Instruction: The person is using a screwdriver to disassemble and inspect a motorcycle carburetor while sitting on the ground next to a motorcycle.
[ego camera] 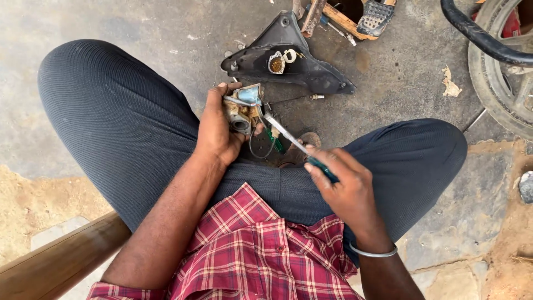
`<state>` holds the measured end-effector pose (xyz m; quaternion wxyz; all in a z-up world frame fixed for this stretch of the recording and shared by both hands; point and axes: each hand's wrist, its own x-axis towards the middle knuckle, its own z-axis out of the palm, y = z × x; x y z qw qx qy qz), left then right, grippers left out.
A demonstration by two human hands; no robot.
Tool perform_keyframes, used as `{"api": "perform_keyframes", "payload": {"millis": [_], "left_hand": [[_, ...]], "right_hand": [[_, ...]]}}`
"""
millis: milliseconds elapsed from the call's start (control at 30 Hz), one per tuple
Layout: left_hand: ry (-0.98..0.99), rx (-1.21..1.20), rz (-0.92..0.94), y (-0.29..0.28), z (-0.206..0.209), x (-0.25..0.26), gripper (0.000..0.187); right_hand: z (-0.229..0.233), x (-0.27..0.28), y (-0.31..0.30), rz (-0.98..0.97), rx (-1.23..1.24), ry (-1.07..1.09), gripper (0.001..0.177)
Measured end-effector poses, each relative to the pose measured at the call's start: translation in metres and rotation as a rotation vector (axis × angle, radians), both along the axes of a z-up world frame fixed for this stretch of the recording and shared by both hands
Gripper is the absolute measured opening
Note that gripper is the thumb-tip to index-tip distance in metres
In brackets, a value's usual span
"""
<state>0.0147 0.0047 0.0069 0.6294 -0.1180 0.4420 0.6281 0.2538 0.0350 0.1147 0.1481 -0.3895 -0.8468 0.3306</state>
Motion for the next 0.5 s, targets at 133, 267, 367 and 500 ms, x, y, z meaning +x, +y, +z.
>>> {"api": "perform_keyframes", "payload": {"millis": [133,267,367,500], "left_hand": [[0.006,-0.004,-0.025,0.001,0.005,0.001,0.046],[0.117,0.020,-0.049,-0.002,0.004,0.002,0.044],[0.184,0.049,-0.020,-0.004,0.007,0.003,0.043],[0.269,0.080,0.021,-0.004,0.004,0.004,0.041]], "right_hand": [[0.021,-0.024,-0.004,0.009,0.061,-0.116,0.035],[0.018,-0.029,-0.006,0.085,0.223,-0.160,0.029],[0.024,-0.032,-0.010,0.123,0.246,-0.211,0.029],[0.030,-0.042,-0.012,0.091,0.133,-0.294,0.031]]}}
